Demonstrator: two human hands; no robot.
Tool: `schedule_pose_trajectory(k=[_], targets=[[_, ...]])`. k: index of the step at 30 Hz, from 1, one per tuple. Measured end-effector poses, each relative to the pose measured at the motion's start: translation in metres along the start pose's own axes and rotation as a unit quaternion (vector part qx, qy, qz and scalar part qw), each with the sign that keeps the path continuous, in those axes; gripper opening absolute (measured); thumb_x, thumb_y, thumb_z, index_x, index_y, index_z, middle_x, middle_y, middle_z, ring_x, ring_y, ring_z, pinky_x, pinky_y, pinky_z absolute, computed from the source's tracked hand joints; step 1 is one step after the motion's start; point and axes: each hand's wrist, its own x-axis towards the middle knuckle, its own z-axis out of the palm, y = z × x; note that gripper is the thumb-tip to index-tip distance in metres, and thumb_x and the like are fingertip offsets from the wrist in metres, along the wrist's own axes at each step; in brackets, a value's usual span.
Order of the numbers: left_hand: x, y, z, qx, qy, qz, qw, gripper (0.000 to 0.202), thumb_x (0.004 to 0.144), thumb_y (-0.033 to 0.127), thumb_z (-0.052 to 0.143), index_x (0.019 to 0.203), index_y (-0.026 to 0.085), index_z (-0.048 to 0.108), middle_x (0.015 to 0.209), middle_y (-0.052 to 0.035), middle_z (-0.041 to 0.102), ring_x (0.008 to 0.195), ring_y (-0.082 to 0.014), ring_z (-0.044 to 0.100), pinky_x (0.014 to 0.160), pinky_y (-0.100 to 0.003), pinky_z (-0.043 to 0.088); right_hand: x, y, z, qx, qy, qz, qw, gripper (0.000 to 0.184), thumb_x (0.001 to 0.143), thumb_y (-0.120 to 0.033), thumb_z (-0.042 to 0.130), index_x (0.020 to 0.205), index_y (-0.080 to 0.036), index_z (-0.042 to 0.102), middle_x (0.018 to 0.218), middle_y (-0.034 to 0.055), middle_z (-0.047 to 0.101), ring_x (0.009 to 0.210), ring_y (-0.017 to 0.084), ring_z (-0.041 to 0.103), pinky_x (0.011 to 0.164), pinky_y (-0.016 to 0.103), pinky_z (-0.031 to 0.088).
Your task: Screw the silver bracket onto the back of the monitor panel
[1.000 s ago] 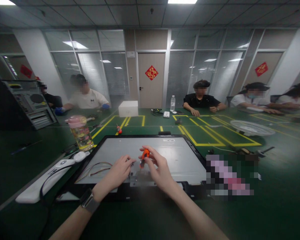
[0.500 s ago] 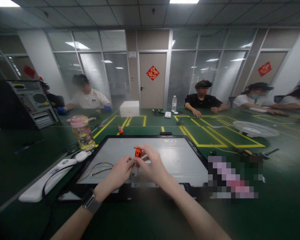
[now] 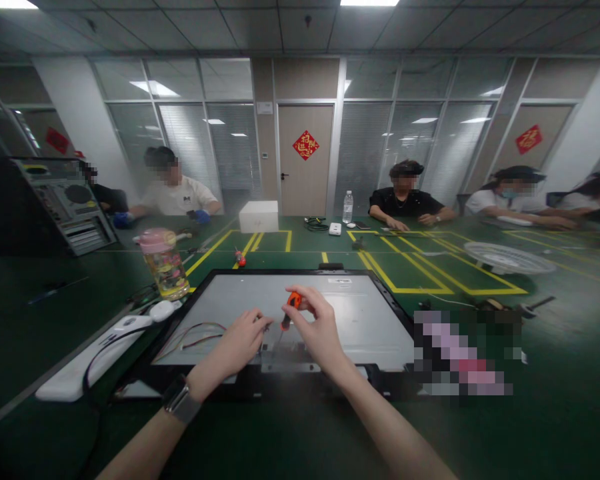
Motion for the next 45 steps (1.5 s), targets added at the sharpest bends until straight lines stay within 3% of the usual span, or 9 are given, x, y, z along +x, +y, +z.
schedule_pose_trajectory(k=[3, 8, 11, 14, 21, 27, 33, 40, 45], targets=[[0.0, 0.0, 0.0, 0.003, 0.0, 0.003, 1.0, 0.042, 0.093, 0.011, 0.037, 0.128, 0.019, 0.059, 0.118, -0.0116, 0.058, 0.108, -0.025, 0.054, 0.098, -0.04, 0.044, -0.001, 0.001, 0.0, -0.031, 0.037, -0.022, 0.999, 0.019, 0.081, -0.028, 0.073, 0.099, -0.024, 0.073, 0.084, 0.0031, 0.065, 0.076, 0.019, 0.065, 0.074, 0.033, 0.058], [0.0, 0.0, 0.0, 0.006, 0.0, 0.003, 1.0, 0.041, 0.093, 0.012, 0.036, 0.127, 0.019, 0.059, 0.118, -0.0112, 0.058, 0.107, -0.0247, 0.053, 0.097, -0.04, 0.044, -0.001, -0.001, -0.004, 0.047, -0.039, 0.009, 0.998, 0.031, 0.096, -0.034, 0.051, 0.122, -0.027, 0.067, 0.102, 0.0069, 0.071, 0.092, 0.022, 0.069, 0.089, 0.042, 0.055], [0.0, 0.0, 0.0, 0.005, 0.0, 0.002, 1.0, 0.04, 0.094, 0.012, 0.036, 0.126, 0.019, 0.06, 0.117, -0.0115, 0.058, 0.107, -0.0249, 0.054, 0.097, -0.04, 0.044, 0.0, -0.001, -0.005, 0.064, -0.029, 0.042, 0.997, 0.027, 0.092, -0.036, 0.059, 0.114, -0.025, 0.07, 0.092, 0.005, 0.07, 0.084, 0.021, 0.069, 0.083, 0.038, 0.057], [-0.001, 0.0, -0.001, 0.005, 0.0, 0.003, 1.0, 0.04, 0.095, 0.012, 0.036, 0.126, 0.019, 0.059, 0.117, -0.0112, 0.058, 0.107, -0.0243, 0.054, 0.097, -0.039, 0.044, 0.0, 0.0, -0.005, 0.045, 0.012, 0.031, 0.998, 0.02, 0.083, -0.035, 0.071, 0.099, -0.024, 0.074, 0.086, 0.0029, 0.066, 0.074, 0.018, 0.066, 0.072, 0.033, 0.057], [0.0, 0.002, -0.002, 0.013, 0.004, 0.003, 1.0, 0.04, 0.095, 0.012, 0.036, 0.127, 0.019, 0.059, 0.118, -0.0114, 0.058, 0.108, -0.0244, 0.054, 0.097, -0.039, 0.044, 0.0, -0.003, -0.008, 0.079, -0.049, 0.042, 0.995, 0.03, 0.093, -0.041, 0.057, 0.114, -0.024, 0.071, 0.089, 0.0053, 0.071, 0.083, 0.021, 0.069, 0.083, 0.04, 0.057], [0.001, 0.001, -0.001, 0.011, 0.001, 0.0, 1.0, 0.04, 0.095, 0.013, 0.037, 0.128, 0.019, 0.059, 0.117, -0.0109, 0.059, 0.108, -0.0244, 0.055, 0.097, -0.039, 0.045, 0.002, 0.002, -0.004, 0.073, -0.002, 0.025, 0.997, 0.019, 0.084, -0.037, 0.071, 0.098, -0.024, 0.075, 0.086, 0.0032, 0.066, 0.073, 0.018, 0.065, 0.067, 0.03, 0.055], [0.0, -0.002, 0.002, 0.006, 0.015, 0.008, 1.0, 0.039, 0.095, 0.012, 0.038, 0.126, 0.019, 0.06, 0.116, -0.0108, 0.059, 0.107, -0.0242, 0.054, 0.097, -0.039, 0.045, 0.002, 0.0, -0.01, 0.082, -0.079, 0.036, 0.993, 0.032, 0.094, -0.041, 0.057, 0.119, -0.026, 0.069, 0.097, 0.0062, 0.07, 0.091, 0.022, 0.068, 0.088, 0.04, 0.054], [0.0, -0.002, 0.003, 0.009, 0.013, 0.007, 1.0, 0.038, 0.095, 0.012, 0.037, 0.124, 0.02, 0.061, 0.114, -0.0101, 0.059, 0.105, -0.0243, 0.055, 0.096, -0.039, 0.045, 0.001, 0.001, -0.009, 0.089, -0.048, 0.039, 0.994, 0.021, 0.084, -0.037, 0.07, 0.101, -0.024, 0.072, 0.085, 0.0024, 0.068, 0.072, 0.019, 0.068, 0.071, 0.033, 0.058], [0.0, -0.001, 0.001, 0.011, 0.012, 0.009, 1.0, 0.039, 0.095, 0.012, 0.037, 0.125, 0.019, 0.06, 0.115, -0.0108, 0.059, 0.105, -0.0248, 0.055, 0.095, -0.04, 0.045, 0.002, 0.001, -0.012, 0.104, -0.078, 0.054, 0.99, 0.027, 0.091, -0.04, 0.063, 0.111, -0.025, 0.072, 0.087, 0.0046, 0.073, 0.086, 0.022, 0.071, 0.083, 0.039, 0.056]])
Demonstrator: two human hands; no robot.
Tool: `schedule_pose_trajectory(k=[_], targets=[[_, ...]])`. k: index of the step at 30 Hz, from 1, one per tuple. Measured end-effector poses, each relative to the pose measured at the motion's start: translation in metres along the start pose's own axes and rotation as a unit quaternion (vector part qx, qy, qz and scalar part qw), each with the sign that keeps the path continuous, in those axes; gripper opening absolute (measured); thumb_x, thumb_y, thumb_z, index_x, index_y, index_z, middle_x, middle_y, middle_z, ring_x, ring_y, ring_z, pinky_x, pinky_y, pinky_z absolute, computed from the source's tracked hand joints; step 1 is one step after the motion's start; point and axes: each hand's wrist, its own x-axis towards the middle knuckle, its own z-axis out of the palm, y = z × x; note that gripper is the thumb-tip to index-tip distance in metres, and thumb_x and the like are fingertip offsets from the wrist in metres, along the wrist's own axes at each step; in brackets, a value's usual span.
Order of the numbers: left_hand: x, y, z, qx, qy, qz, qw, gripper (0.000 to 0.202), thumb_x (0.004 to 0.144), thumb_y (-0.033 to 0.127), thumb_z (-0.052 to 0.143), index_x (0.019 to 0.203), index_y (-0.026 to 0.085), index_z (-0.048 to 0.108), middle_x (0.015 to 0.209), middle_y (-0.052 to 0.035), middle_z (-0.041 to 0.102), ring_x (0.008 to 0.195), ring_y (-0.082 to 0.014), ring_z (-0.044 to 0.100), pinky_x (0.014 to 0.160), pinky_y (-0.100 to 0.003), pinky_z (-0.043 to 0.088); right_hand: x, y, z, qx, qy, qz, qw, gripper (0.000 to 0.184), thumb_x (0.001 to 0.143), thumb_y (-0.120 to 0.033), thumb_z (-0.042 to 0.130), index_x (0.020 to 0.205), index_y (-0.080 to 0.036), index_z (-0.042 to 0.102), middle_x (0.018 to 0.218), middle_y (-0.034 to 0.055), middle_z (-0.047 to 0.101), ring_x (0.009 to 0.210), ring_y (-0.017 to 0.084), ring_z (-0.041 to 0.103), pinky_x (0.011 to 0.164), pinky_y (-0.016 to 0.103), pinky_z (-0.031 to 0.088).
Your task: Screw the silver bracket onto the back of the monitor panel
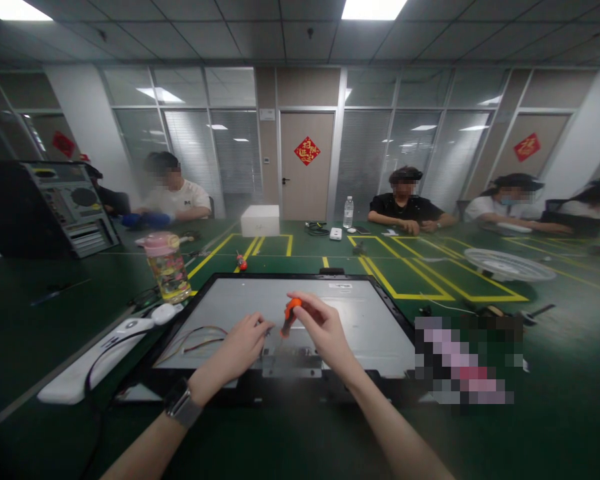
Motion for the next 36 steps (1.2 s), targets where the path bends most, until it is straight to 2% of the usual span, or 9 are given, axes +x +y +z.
schedule_pose_trajectory(k=[5, 11, 15, 17, 22, 28, 31, 34, 36], targets=[[-0.001, 0.0, 0.0, -0.001, -0.004, -0.003, 1.0, 0.039, 0.095, 0.012, 0.037, 0.125, 0.019, 0.06, 0.116, -0.011, 0.058, 0.106, -0.0249, 0.054, 0.096, -0.04, 0.044, 0.001, 0.001, -0.003, 0.026, -0.022, 0.005, 0.999, 0.028, 0.094, -0.042, 0.059, 0.116, -0.028, 0.07, 0.096, 0.0052, 0.074, 0.091, 0.022, 0.07, 0.092, 0.042, 0.052], [0.0, -0.001, 0.002, 0.0, 0.0, -0.004, 1.0, 0.039, 0.094, 0.011, 0.038, 0.125, 0.019, 0.06, 0.116, -0.0107, 0.058, 0.108, -0.0253, 0.053, 0.097, -0.04, 0.044, 0.002, 0.006, -0.005, 0.078, -0.01, 0.011, 0.997, 0.014, 0.086, -0.04, 0.07, 0.088, -0.027, 0.076, 0.093, 0.0019, 0.067, 0.08, 0.017, 0.067, 0.076, 0.032, 0.054], [0.0, 0.0, 0.0, -0.003, -0.002, -0.006, 1.0, 0.04, 0.093, 0.011, 0.038, 0.125, 0.02, 0.06, 0.116, -0.0105, 0.058, 0.107, -0.0252, 0.053, 0.097, -0.04, 0.044, 0.003, 0.013, -0.008, 0.079, 0.002, 0.035, 0.996, 0.022, 0.091, -0.042, 0.065, 0.106, -0.029, 0.075, 0.094, 0.0039, 0.072, 0.093, 0.021, 0.068, 0.091, 0.038, 0.051], [-0.001, 0.001, -0.001, -0.002, -0.004, -0.005, 1.0, 0.04, 0.093, 0.011, 0.038, 0.125, 0.019, 0.061, 0.116, -0.0106, 0.059, 0.107, -0.0252, 0.054, 0.096, -0.04, 0.045, 0.003, 0.016, -0.009, 0.081, 0.004, 0.038, 0.996, 0.024, 0.091, -0.043, 0.065, 0.109, -0.03, 0.075, 0.097, 0.0045, 0.074, 0.098, 0.022, 0.068, 0.096, 0.041, 0.049], [-0.001, 0.001, -0.002, 0.003, -0.007, -0.006, 1.0, 0.04, 0.093, 0.012, 0.037, 0.125, 0.019, 0.06, 0.117, -0.0109, 0.059, 0.106, -0.0246, 0.054, 0.096, -0.039, 0.045, 0.002, 0.011, -0.009, 0.081, -0.005, 0.035, 0.996, 0.023, 0.083, -0.041, 0.074, 0.102, -0.029, 0.077, 0.099, 0.0039, 0.073, 0.089, 0.021, 0.069, 0.087, 0.039, 0.055], [0.0, 0.001, -0.001, 0.0, -0.008, -0.006, 1.0, 0.039, 0.094, 0.012, 0.037, 0.125, 0.019, 0.06, 0.117, -0.0115, 0.058, 0.107, -0.0246, 0.054, 0.097, -0.039, 0.044, 0.001, 0.0, -0.008, 0.077, -0.044, 0.042, 0.995, 0.03, 0.092, -0.04, 0.063, 0.119, -0.027, 0.071, 0.105, 0.0071, 0.075, 0.104, 0.024, 0.069, 0.101, 0.047, 0.049], [0.0, 0.001, 0.0, -0.005, -0.007, -0.005, 1.0, 0.04, 0.094, 0.012, 0.037, 0.126, 0.019, 0.059, 0.117, -0.0113, 0.058, 0.107, -0.0248, 0.054, 0.097, -0.04, 0.044, 0.0, -0.002, -0.004, 0.059, -0.038, 0.03, 0.997, 0.028, 0.091, -0.039, 0.064, 0.116, -0.028, 0.072, 0.101, 0.0064, 0.074, 0.096, 0.023, 0.071, 0.092, 0.043, 0.055], [-0.001, 0.0, 0.0, -0.004, -0.006, -0.004, 1.0, 0.04, 0.094, 0.012, 0.037, 0.126, 0.02, 0.059, 0.117, -0.0109, 0.058, 0.107, -0.0248, 0.053, 0.097, -0.039, 0.044, -0.001, -0.003, -0.001, -0.005, 0.013, -0.017, 1.0, 0.022, 0.085, -0.035, 0.072, 0.105, -0.027, 0.076, 0.091, 0.0044, 0.07, 0.079, 0.02, 0.069, 0.076, 0.036, 0.058], [-0.001, 0.0, 0.0, -0.001, -0.006, -0.007, 1.0, 0.039, 0.094, 0.012, 0.038, 0.126, 0.02, 0.059, 0.117, -0.0105, 0.058, 0.107, -0.0247, 0.053, 0.096, -0.039, 0.044, -0.003, -0.005, 0.002, -0.054, 0.035, -0.054, 0.996, 0.019, 0.086, -0.034, 0.07, 0.103, -0.027, 0.077, 0.089, 0.0046, 0.069, 0.079, 0.02, 0.067, 0.077, 0.036, 0.057]])
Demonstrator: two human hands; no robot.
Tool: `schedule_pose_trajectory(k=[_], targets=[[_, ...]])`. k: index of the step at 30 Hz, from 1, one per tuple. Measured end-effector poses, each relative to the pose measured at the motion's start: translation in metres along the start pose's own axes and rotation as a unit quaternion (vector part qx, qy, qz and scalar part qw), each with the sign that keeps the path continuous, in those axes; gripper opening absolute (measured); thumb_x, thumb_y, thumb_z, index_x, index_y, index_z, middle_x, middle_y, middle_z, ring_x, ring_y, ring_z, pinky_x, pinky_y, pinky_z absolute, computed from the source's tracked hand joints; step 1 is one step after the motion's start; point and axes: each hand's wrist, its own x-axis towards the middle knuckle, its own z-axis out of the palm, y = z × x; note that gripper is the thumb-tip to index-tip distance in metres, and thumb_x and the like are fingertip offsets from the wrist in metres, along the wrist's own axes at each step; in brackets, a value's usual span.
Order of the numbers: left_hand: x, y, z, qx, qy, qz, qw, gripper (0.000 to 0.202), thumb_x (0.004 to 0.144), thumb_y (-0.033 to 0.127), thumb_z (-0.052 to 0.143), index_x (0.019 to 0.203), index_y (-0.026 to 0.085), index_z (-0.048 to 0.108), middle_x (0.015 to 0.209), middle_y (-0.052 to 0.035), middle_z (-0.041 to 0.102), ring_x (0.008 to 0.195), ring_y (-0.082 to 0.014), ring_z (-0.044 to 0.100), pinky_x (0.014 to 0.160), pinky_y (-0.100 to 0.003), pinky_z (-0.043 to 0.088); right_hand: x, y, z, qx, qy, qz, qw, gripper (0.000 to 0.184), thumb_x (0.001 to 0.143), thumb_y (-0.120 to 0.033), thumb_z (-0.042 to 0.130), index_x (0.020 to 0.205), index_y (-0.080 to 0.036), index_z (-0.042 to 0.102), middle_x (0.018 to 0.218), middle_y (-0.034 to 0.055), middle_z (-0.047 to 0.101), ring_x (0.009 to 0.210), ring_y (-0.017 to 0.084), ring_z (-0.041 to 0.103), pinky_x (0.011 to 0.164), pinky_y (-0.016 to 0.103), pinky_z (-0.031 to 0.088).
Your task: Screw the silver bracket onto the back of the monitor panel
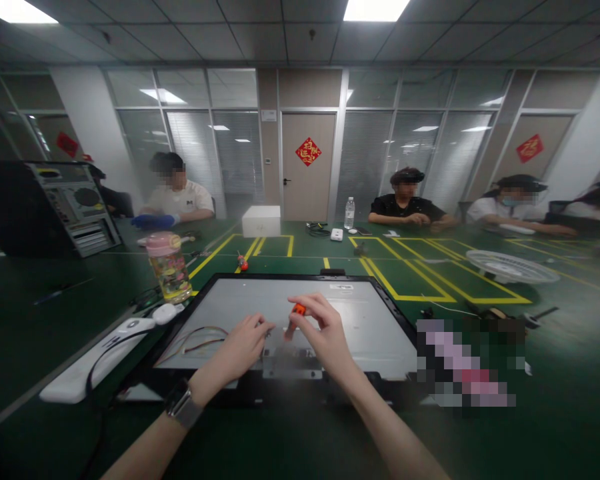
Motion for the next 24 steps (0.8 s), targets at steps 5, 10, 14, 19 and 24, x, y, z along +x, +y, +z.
schedule_pose_trajectory(k=[5, 10, 14, 19, 24], targets=[[0.0005, 0.0006, -0.0011, 0.002, -0.003, 0.002, 1.0, 0.038, 0.095, 0.013, 0.038, 0.126, 0.02, 0.059, 0.117, -0.0106, 0.058, 0.108, -0.0241, 0.053, 0.098, -0.039, 0.043, -0.0029, -0.0021, 0.0026, 0.003, -0.04, -0.01, 0.999, 0.031, 0.098, -0.034, 0.052, 0.124, -0.028, 0.068, 0.1, 0.007, 0.072, 0.088, 0.021, 0.069, 0.084, 0.04, 0.056], [0.0004, -0.0004, 0.0001, 0.001, -0.001, 0.003, 1.0, 0.038, 0.095, 0.013, 0.038, 0.126, 0.02, 0.059, 0.118, -0.0107, 0.058, 0.108, -0.0242, 0.053, 0.098, -0.039, 0.043, -0.0028, 0.0026, 0.0031, -0.015, -0.006, -0.016, 1.0, 0.02, 0.088, -0.031, 0.067, 0.106, -0.027, 0.074, 0.088, 0.0039, 0.067, 0.08, 0.02, 0.064, 0.076, 0.034, 0.055], [0.0, 0.0001, -0.0005, 0.001, -0.003, 0.002, 1.0, 0.039, 0.094, 0.012, 0.037, 0.126, 0.02, 0.059, 0.118, -0.0107, 0.058, 0.108, -0.0242, 0.053, 0.099, -0.04, 0.042, -0.0031, 0.001, 0.0004, 0.0, -0.029, 0.0, 1.0, 0.026, 0.094, -0.035, 0.058, 0.116, -0.028, 0.072, 0.097, 0.0057, 0.067, 0.091, 0.022, 0.066, 0.085, 0.038, 0.054], [-0.0006, 0.0006, -0.0012, -0.001, -0.002, 0.001, 1.0, 0.038, 0.095, 0.013, 0.037, 0.125, 0.02, 0.059, 0.118, -0.0109, 0.057, 0.108, -0.0245, 0.053, 0.097, -0.039, 0.043, -0.003, -0.0028, 0.0019, 0.044, -0.032, 0.032, 0.998, 0.029, 0.095, -0.038, 0.057, 0.119, -0.029, 0.07, 0.094, 0.0051, 0.068, 0.087, 0.022, 0.069, 0.083, 0.04, 0.057], [0.0004, -0.001, 0.0007, -0.001, -0.007, 0.001, 1.0, 0.038, 0.095, 0.013, 0.037, 0.126, 0.022, 0.058, 0.117, -0.0099, 0.057, 0.107, -0.0242, 0.053, 0.097, -0.039, 0.043, -0.0018, -0.0027, 0.006, 0.052, 0.02, 0.032, 0.998, 0.018, 0.083, -0.04, 0.072, 0.094, -0.027, 0.076, 0.087, 0.0027, 0.06, 0.076, 0.02, 0.068, 0.062, 0.03, 0.057]])
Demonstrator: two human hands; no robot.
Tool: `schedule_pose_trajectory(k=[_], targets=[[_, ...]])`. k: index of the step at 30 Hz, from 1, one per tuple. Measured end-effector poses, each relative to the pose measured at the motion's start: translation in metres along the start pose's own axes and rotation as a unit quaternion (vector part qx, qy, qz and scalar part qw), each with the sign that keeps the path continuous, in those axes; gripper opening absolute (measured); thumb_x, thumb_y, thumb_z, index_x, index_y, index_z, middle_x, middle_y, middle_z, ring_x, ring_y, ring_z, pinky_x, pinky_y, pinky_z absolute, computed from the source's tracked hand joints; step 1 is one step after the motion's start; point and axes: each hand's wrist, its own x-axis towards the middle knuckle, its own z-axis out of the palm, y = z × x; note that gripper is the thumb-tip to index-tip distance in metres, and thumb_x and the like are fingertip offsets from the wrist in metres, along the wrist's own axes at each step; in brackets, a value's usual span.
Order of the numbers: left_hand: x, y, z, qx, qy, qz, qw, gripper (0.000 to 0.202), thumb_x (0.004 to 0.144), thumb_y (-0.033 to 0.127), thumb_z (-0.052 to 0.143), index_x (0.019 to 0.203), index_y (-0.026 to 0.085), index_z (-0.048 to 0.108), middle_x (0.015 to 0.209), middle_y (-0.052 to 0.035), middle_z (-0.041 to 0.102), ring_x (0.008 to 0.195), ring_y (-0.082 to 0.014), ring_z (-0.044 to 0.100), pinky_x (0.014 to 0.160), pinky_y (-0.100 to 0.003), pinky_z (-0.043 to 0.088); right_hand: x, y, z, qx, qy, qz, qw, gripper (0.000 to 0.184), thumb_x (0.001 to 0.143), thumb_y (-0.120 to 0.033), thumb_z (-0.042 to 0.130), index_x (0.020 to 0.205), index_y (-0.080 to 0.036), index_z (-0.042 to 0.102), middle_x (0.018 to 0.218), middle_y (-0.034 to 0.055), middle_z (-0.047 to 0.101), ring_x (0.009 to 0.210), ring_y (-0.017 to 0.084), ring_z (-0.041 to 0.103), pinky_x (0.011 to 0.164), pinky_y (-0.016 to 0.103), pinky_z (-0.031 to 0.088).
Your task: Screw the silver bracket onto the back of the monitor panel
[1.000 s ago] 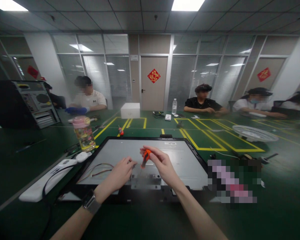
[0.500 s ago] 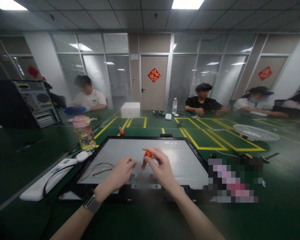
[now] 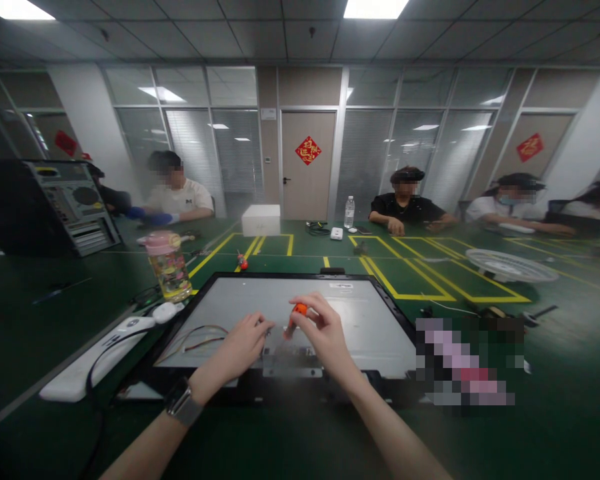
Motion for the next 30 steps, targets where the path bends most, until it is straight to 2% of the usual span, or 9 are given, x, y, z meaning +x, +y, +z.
schedule_pose_trajectory(k=[4, 10, 12, 16, 18, 22, 24, 30], targets=[[-0.0001, -0.0002, 0.0003, -0.004, 0.005, 0.002, 1.0, 0.039, 0.094, 0.012, 0.038, 0.126, 0.021, 0.059, 0.117, -0.01, 0.057, 0.107, -0.0243, 0.053, 0.097, -0.039, 0.043, 0.0012, 0.0013, -0.0023, 0.014, -0.014, 0.011, 1.0, 0.018, 0.084, -0.042, 0.071, 0.092, -0.027, 0.076, 0.085, 0.0023, 0.059, 0.078, 0.02, 0.068, 0.063, 0.031, 0.057], [0.0, -0.001, 0.0021, 0.002, 0.01, 0.001, 1.0, 0.037, 0.094, 0.013, 0.039, 0.124, 0.021, 0.06, 0.117, -0.0104, 0.058, 0.107, -0.0242, 0.053, 0.096, -0.038, 0.043, 0.0034, 0.0058, -0.0078, 0.012, -0.047, 0.025, 0.999, 0.028, 0.092, -0.043, 0.061, 0.111, -0.028, 0.073, 0.092, 0.005, 0.072, 0.091, 0.022, 0.069, 0.089, 0.041, 0.055], [0.0, -0.0015, 0.0025, 0.002, 0.012, 0.004, 1.0, 0.037, 0.095, 0.013, 0.038, 0.125, 0.021, 0.059, 0.117, -0.0102, 0.058, 0.108, -0.0241, 0.053, 0.097, -0.038, 0.043, 0.0036, 0.0061, -0.0076, 0.013, -0.042, 0.02, 0.999, 0.025, 0.09, -0.043, 0.064, 0.107, -0.027, 0.075, 0.095, 0.0053, 0.071, 0.09, 0.022, 0.069, 0.086, 0.039, 0.056], [-0.0008, -0.0011, 0.0013, 0.0, 0.014, 0.005, 1.0, 0.038, 0.094, 0.013, 0.038, 0.124, 0.021, 0.06, 0.117, -0.0099, 0.058, 0.107, -0.0242, 0.053, 0.097, -0.038, 0.043, 0.0034, 0.0049, -0.0068, 0.021, -0.035, 0.01, 0.999, 0.016, 0.083, -0.038, 0.073, 0.092, -0.026, 0.077, 0.092, 0.0046, 0.066, 0.079, 0.019, 0.067, 0.072, 0.032, 0.057], [-0.0011, -0.0003, 0.0002, -0.001, 0.012, 0.003, 1.0, 0.038, 0.094, 0.013, 0.038, 0.124, 0.021, 0.06, 0.117, -0.0102, 0.058, 0.107, -0.0245, 0.054, 0.096, -0.039, 0.043, 0.0029, 0.0042, -0.0069, 0.024, -0.039, 0.014, 0.999, 0.016, 0.085, -0.038, 0.071, 0.095, -0.027, 0.077, 0.091, 0.0046, 0.067, 0.08, 0.02, 0.068, 0.074, 0.034, 0.057], [-0.0005, 0.0004, -0.0005, 0.001, 0.007, 0.003, 1.0, 0.038, 0.094, 0.012, 0.038, 0.126, 0.02, 0.059, 0.117, -0.0104, 0.058, 0.107, -0.0245, 0.053, 0.097, -0.039, 0.043, 0.001, 0.0037, -0.0067, 0.012, -0.052, 0.034, 0.998, 0.028, 0.092, -0.04, 0.062, 0.116, -0.03, 0.072, 0.1, 0.0059, 0.074, 0.097, 0.023, 0.069, 0.094, 0.043, 0.053], [-0.0001, 0.0, 0.0002, 0.002, 0.008, 0.004, 1.0, 0.039, 0.094, 0.012, 0.038, 0.126, 0.02, 0.059, 0.117, -0.0104, 0.058, 0.107, -0.0245, 0.053, 0.097, -0.039, 0.043, 0.0003, 0.0045, -0.006, 0.007, -0.052, 0.04, 0.998, 0.031, 0.094, -0.04, 0.059, 0.121, -0.03, 0.069, 0.101, 0.0057, 0.074, 0.1, 0.023, 0.069, 0.098, 0.044, 0.051], [-0.0012, -0.0002, 0.0003, -0.002, 0.021, 0.008, 1.0, 0.038, 0.094, 0.012, 0.039, 0.125, 0.02, 0.06, 0.115, -0.0105, 0.058, 0.107, -0.0248, 0.054, 0.097, -0.039, 0.044, 0.0012, 0.0076, -0.0049, -0.01, -0.02, -0.001, 1.0, 0.02, 0.085, -0.036, 0.071, 0.102, -0.027, 0.075, 0.101, 0.0051, 0.068, 0.09, 0.021, 0.067, 0.081, 0.034, 0.055]])
